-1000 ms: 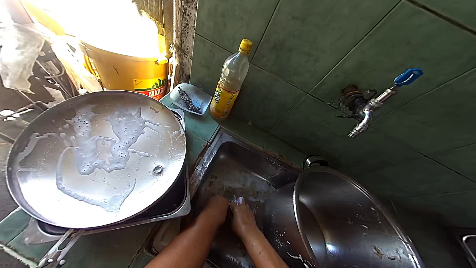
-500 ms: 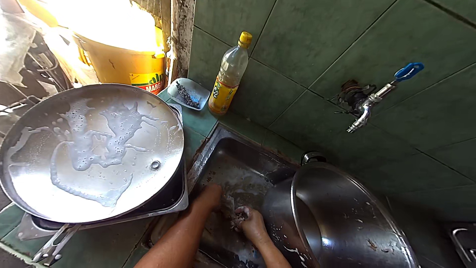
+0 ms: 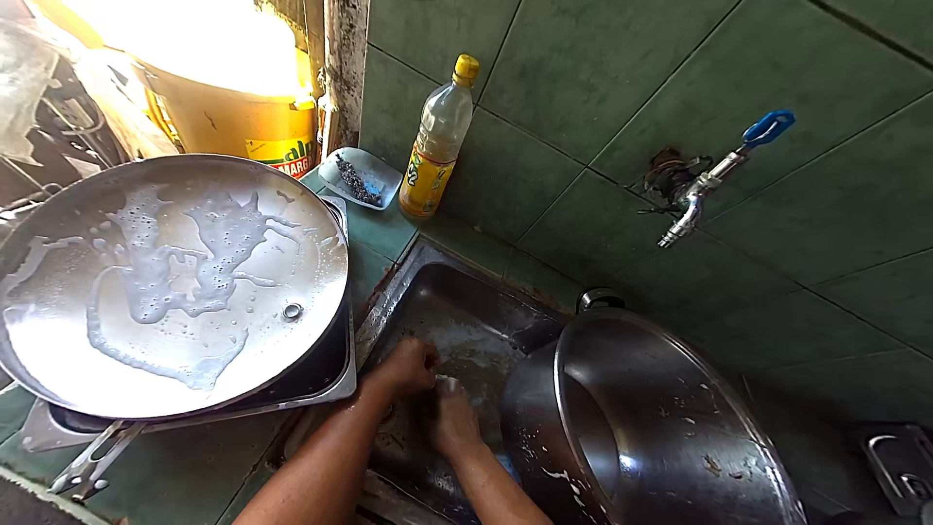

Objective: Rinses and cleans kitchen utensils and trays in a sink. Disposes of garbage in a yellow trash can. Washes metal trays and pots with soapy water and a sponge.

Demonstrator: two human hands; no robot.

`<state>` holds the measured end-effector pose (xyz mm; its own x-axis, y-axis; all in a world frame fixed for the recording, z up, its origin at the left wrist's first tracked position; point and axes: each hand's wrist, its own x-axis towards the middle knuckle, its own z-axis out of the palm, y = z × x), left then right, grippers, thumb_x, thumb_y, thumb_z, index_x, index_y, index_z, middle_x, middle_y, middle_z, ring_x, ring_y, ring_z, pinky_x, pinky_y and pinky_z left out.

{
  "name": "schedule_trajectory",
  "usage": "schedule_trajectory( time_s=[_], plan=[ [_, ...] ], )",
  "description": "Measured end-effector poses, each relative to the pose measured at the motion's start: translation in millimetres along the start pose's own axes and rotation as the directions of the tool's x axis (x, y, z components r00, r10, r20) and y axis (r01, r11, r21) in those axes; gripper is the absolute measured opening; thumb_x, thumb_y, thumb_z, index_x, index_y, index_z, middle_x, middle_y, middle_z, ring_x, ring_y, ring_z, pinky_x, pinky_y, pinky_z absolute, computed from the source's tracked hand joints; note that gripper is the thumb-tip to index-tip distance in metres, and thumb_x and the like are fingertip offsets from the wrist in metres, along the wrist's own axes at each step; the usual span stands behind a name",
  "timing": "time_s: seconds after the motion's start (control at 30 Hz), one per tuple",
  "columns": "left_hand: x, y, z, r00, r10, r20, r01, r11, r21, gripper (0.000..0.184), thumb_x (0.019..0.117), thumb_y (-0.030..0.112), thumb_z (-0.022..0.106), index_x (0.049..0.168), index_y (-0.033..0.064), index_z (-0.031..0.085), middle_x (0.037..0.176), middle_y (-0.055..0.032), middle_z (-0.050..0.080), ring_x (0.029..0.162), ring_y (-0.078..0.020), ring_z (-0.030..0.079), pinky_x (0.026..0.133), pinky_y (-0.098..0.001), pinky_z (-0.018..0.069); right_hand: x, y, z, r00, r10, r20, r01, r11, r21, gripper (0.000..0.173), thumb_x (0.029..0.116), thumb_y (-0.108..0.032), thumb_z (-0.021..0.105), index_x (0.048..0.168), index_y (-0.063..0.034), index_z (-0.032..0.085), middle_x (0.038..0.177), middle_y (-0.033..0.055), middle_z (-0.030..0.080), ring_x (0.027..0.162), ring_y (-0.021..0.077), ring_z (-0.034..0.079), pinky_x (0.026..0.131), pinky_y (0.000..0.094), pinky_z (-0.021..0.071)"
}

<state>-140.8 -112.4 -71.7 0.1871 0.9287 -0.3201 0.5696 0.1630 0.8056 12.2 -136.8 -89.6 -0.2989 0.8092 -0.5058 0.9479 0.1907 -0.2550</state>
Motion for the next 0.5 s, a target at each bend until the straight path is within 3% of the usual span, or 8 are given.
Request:
schedule_trajectory(
  time_s=[0.07,0.17,0.23,0.3,0.37,0.43,0.5],
  plan=[
    [-6.6,0.8,-0.7,0.998,0.025,-0.065,-0.031,0.995,-0.097,0.015,0.0867,0.003,0.074,0.101,0.0038,0.071,0.090,-0.0097,0.069,0.081,-0.0200,0.066,0.076,-0.0418,0.0554,-5.3,-5.3,7.2,0.991,-0.107,0.077,0.113,0.990,-0.081,0.047,0.1005,-0.028,0.059,0.140,-0.0021,0.060,0.144,0.0266,0.053,0.135,0.0411,0.052,0.108,0.0538,0.0471],
    [-20.2,6.9,-1.9,0.992,0.018,-0.124,-0.044,0.977,-0.207,0.016,0.0871,0.003,0.074,0.102,0.0064,0.071,0.088,-0.0057,0.068,0.076,-0.0143,0.064,0.072,-0.0349,0.0547,-19.0,-1.1,-5.1,0.925,-0.190,0.328,0.230,0.969,-0.087,0.038,0.0975,-0.029,0.062,0.122,-0.0007,0.068,0.128,0.0255,0.063,0.125,0.0417,0.059,0.103,0.0608,0.0473],
    [-33.6,13.1,-2.1,0.983,0.019,-0.181,-0.071,0.957,-0.281,0.014,0.0871,0.003,0.074,0.100,0.0072,0.071,0.085,-0.0038,0.069,0.073,-0.0121,0.064,0.069,-0.0321,0.0550,-18.5,5.3,-23.4,0.932,-0.178,0.315,0.200,0.979,-0.037,0.033,0.0958,-0.030,0.063,0.111,-0.0014,0.071,0.115,0.0229,0.069,0.114,0.0397,0.065,0.096,0.0624,0.0496],
    [-49.6,17.6,0.8,0.970,0.018,-0.242,-0.107,0.926,-0.361,0.014,0.0856,0.002,0.076,0.098,0.0068,0.070,0.081,-0.0029,0.068,0.069,-0.0114,0.063,0.066,-0.0302,0.0545,-12.2,6.4,-43.4,0.987,-0.057,0.152,0.060,0.998,-0.020,0.033,0.1009,-0.024,0.056,0.119,-0.0011,0.070,0.122,0.0239,0.067,0.121,0.0400,0.063,0.102,0.0594,0.0486],
    [-65.9,19.1,5.5,0.958,0.004,-0.286,-0.125,0.906,-0.404,0.014,0.0843,0.003,0.075,0.096,0.0077,0.070,0.080,-0.0015,0.068,0.068,-0.0102,0.063,0.065,-0.0284,0.0542,6.5,12.3,-41.9,0.998,0.059,-0.014,-0.059,0.998,-0.001,0.036,0.1036,-0.021,0.053,0.131,-0.0024,0.065,0.136,0.0253,0.060,0.132,0.0407,0.054,0.108,0.0543,0.0458],
    [-80.1,17.4,13.1,0.949,0.006,-0.315,-0.147,0.892,-0.427,0.013,0.0829,0.006,0.073,0.095,0.0085,0.069,0.081,-0.0002,0.069,0.070,-0.0084,0.064,0.066,-0.0273,0.0552,22.6,19.8,-30.3,0.992,0.115,-0.049,-0.116,0.993,-0.022,0.044,0.1037,-0.022,0.054,0.144,-0.0039,0.056,0.151,0.0277,0.045,0.144,0.0428,0.041,0.113,0.0537,0.0414],
    [-95.4,14.9,20.8,0.936,0.017,-0.351,-0.184,0.876,-0.446,0.015,0.0826,0.007,0.071,0.097,0.0073,0.069,0.082,0.0010,0.068,0.070,-0.0065,0.063,0.066,-0.0244,0.0540,21.8,18.5,-20.0,0.998,0.065,-0.025,-0.067,0.995,-0.067,0.043,0.1040,-0.020,0.052,0.143,-0.0022,0.055,0.152,0.0286,0.043,0.144,0.0435,0.039,0.114,0.0529,0.0401]
  ],
)
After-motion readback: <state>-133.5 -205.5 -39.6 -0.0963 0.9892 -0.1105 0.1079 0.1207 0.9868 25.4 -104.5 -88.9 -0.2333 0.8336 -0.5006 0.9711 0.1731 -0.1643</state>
